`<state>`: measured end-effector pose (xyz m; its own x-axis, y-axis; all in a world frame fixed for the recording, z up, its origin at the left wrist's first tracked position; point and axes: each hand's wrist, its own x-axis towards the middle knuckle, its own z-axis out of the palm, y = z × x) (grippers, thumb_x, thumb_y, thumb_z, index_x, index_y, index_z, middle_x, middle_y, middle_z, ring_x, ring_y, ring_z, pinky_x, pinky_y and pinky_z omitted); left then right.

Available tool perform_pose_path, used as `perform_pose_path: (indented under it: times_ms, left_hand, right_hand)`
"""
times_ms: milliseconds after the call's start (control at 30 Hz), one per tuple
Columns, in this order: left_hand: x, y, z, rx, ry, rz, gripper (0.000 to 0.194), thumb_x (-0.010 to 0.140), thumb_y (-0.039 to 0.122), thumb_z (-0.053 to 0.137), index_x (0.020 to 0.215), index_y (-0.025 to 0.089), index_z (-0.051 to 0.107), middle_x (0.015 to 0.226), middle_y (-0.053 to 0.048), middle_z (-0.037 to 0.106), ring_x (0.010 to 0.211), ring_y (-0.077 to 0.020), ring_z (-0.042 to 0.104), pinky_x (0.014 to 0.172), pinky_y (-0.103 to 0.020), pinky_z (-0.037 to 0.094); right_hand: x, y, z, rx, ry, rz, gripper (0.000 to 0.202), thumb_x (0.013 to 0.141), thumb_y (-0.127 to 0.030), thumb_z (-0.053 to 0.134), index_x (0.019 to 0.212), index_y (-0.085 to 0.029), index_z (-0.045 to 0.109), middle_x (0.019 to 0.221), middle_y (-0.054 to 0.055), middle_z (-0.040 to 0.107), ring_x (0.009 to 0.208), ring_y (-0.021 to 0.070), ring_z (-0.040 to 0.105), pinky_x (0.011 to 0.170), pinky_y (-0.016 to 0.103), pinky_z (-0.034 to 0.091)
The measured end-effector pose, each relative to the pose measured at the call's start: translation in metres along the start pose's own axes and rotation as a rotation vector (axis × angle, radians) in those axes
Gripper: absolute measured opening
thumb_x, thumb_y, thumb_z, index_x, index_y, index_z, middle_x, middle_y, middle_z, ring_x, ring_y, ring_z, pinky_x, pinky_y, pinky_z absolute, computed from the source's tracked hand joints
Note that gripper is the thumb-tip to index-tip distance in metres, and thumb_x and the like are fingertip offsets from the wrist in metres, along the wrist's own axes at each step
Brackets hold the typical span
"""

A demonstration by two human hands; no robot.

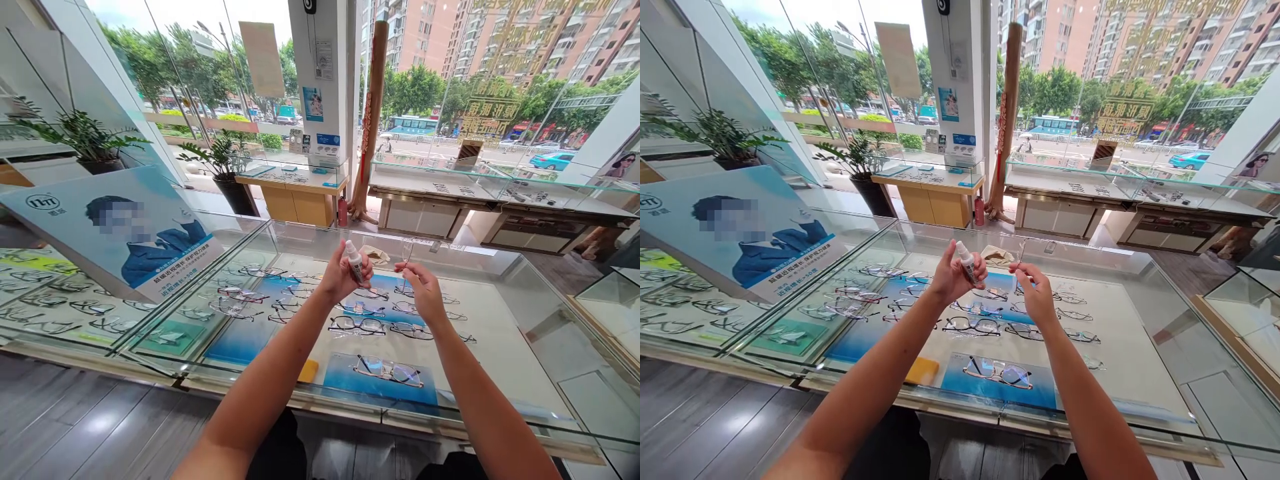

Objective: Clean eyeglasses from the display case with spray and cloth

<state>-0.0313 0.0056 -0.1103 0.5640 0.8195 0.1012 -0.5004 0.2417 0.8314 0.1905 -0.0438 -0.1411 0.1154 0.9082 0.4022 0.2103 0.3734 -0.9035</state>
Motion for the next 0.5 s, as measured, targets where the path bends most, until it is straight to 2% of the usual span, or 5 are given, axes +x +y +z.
perform_pose_path:
  times_ms: [100,233,367,500]
  left_hand:
    - [-0.004,0.003,0.003,0.015,-0.039,-0.029,0.082,0.081,0.101,0.044,0.064,0.022,0.055,0.067,-0.002,0.038,0.063,-0.0178,0.041,0.055,-0.033,0.036]
    - [-0.005,0.003,0.003,0.057,-0.024,-0.029,0.084,0.078,0.104,0.036,0.061,0.023,0.051,0.064,-0.002,0.036,0.062,-0.0184,0.039,0.054,-0.034,0.036]
    - [-0.001,-0.006,0.000,0.235,0.030,0.064,0.073,0.081,0.091,0.050,0.064,0.021,0.059,0.066,-0.003,0.047,0.065,-0.0186,0.047,0.061,-0.034,0.042]
    - [0.006,-0.019,-0.003,0.531,0.151,0.176,0.061,0.086,0.079,0.057,0.069,0.020,0.063,0.070,-0.004,0.056,0.065,-0.0171,0.050,0.064,-0.033,0.039]
  right_hand:
    - [0.000,-0.002,-0.001,0.067,-0.063,0.022,0.029,0.099,-0.044,0.063,0.109,-0.026,0.082,0.109,0.007,0.082,0.107,0.0282,0.069,0.096,0.045,0.052]
    - [0.001,-0.004,-0.004,0.122,-0.158,0.025,0.031,0.100,-0.046,0.061,0.110,-0.026,0.083,0.110,0.008,0.082,0.100,0.0265,0.069,0.087,0.042,0.055]
    - [0.000,-0.007,-0.005,0.163,-0.252,0.048,0.034,0.100,-0.048,0.060,0.113,-0.025,0.082,0.111,0.010,0.081,0.100,0.0268,0.069,0.082,0.041,0.056]
    - [-0.002,-0.006,-0.003,0.194,-0.347,0.083,0.037,0.101,-0.052,0.060,0.113,-0.024,0.081,0.111,0.011,0.081,0.099,0.0268,0.070,0.082,0.041,0.056]
